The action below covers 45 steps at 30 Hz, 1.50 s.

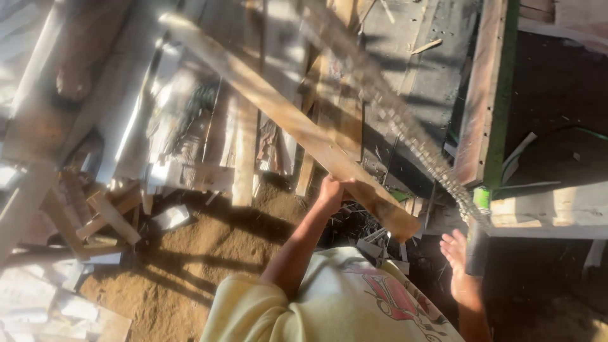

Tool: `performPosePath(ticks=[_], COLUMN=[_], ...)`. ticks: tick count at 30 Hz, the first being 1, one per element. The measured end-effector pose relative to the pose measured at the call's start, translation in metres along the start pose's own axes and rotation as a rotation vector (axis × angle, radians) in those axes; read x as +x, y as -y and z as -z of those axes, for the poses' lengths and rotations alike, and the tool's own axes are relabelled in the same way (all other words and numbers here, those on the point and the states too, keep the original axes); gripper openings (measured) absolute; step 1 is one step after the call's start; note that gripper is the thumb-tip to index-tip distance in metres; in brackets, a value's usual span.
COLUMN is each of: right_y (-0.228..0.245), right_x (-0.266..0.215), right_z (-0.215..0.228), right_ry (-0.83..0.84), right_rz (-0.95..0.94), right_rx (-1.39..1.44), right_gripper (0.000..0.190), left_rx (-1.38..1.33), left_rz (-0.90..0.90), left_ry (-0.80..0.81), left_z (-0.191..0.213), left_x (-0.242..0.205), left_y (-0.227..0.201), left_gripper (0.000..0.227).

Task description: Feeding thin wood veneer sheets into a processing or cutting machine in a workshop.

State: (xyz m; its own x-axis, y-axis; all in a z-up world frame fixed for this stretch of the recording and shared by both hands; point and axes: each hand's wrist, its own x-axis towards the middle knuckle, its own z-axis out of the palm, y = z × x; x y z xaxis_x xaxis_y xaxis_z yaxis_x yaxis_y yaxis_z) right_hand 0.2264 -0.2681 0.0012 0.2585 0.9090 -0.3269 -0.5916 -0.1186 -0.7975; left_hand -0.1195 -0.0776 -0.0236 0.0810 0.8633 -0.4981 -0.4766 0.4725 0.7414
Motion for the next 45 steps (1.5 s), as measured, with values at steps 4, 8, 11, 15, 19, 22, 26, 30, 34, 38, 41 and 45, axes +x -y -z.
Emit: performPosePath(ticks=[4,8,11,15,19,22,26,30,34,38,41,45], right_y=[-0.069,-0.113,-0.135,-0.190,-0.220,-0.273,-0.329,-0.402,-0.480,-0.471,-0.455,-0.434], right_x=[-0.002,-0.011,-0.009,0.016,0.018,0.025,0.048,0.069,0.100,0.100,0.097,0.106], right_z=[-0.003,-0.047,-0.085,-0.112,-0.246,-0.343,-0.432,-0.427,-0.380,-0.381,-0.384,-0.383], right_ry=[0.190,0.332,0.326,0.468,0.471,0.410,0.382,0.188,0.124,0.090,0.152,0.105], right_rz=[0.260,-0.153,-0.255,-0.083,-0.109,-0.029,0.139,0.444,0.538,0.117,-0.130,0.091], right_rx=[-0.872,-1.112,-0.790,-0.479,-0.276,-0.237,-0.625,-1.238,-1.088,-1.089,-0.924,-0.874], right_gripper=[0.059,0.048,0.054,0.050,0.050,0.055,0.056,0.069,0.069,0.058,0.054,0.034], left_rx=[0.136,0.242,0.410,0.475,0.390,0.242,0.245,0.382,0.325,0.321,0.402,0.250], left_rz=[0.101,0.057,0.026,-0.132,-0.145,-0.292,-0.041,0.051,0.057,0.039,-0.003,-0.069], left_ry=[-0.009,0.132,0.167,0.139,0.043,0.066,-0.102,-0.162,-0.144,-0.154,-0.152,-0.060], left_z=[0.023,0.038,0.051,0.072,0.129,0.202,0.318,0.395,0.402,0.403,0.399,0.402], left_x=[-0.034,-0.052,-0.048,-0.041,-0.044,-0.032,-0.022,0.014,0.016,0.013,0.004,0.009], left_y=[0.008,0.006,-0.010,-0.061,-0.126,-0.171,-0.196,-0.170,-0.170,-0.186,-0.206,-0.207], left_gripper=[0.034,0.040,0.038,0.039,0.043,0.058,0.063,0.057,0.062,0.062,0.052,0.033])
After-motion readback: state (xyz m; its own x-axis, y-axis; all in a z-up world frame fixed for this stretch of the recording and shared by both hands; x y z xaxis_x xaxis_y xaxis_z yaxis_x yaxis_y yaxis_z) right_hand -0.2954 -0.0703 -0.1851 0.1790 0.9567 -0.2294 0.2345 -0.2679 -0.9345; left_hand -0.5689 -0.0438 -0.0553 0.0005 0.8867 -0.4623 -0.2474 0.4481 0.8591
